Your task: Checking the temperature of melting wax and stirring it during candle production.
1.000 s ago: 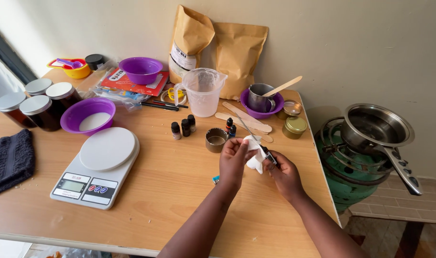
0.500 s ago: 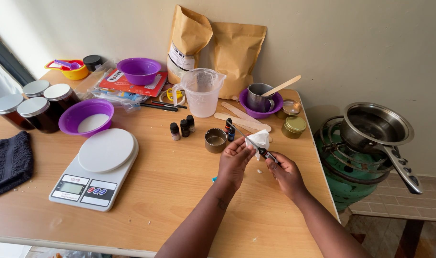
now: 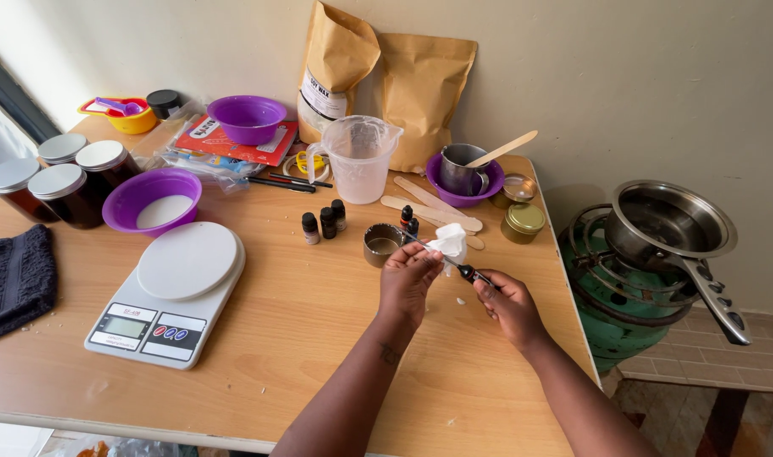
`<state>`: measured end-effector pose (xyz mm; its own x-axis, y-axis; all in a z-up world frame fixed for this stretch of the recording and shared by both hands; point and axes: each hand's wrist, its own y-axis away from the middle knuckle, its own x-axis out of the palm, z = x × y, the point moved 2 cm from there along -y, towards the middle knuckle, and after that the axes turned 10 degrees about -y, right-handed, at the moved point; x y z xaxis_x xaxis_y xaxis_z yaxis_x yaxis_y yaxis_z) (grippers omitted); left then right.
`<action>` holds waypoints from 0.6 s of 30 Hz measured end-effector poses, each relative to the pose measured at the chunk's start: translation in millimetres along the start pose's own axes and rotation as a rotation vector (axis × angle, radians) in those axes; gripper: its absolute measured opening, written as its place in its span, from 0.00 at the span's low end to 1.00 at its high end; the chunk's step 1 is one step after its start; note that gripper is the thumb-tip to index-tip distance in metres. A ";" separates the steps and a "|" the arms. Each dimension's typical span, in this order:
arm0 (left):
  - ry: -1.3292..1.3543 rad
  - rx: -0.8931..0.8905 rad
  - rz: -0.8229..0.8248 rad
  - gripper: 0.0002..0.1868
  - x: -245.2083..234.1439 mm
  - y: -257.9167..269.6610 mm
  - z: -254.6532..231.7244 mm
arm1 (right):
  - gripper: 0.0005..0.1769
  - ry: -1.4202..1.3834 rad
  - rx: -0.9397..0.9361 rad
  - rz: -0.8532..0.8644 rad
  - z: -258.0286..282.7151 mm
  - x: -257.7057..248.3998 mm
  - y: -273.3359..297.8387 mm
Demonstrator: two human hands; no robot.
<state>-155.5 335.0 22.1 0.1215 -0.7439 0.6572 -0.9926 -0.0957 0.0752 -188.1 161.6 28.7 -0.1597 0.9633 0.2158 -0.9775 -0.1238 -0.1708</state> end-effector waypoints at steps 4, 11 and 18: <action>0.046 0.030 -0.033 0.17 1.4 1.7 -15.4 | 0.13 -0.129 0.014 -0.042 1.2 -3.6 -2.2; 0.109 0.124 -0.070 0.16 -4.1 -0.5 -36.2 | 0.11 -0.352 0.044 -0.101 -2.9 -13.8 -8.0; 0.256 0.267 -0.136 0.13 -41.3 -30.7 -53.4 | 0.08 -0.381 0.030 -0.202 6.8 -14.8 -6.9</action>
<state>-130.4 403.9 32.7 0.2127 -0.5263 0.8233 -0.9267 -0.3758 -0.0008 -179.8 146.6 33.2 0.0012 0.8125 0.5829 -0.9970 0.0460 -0.0621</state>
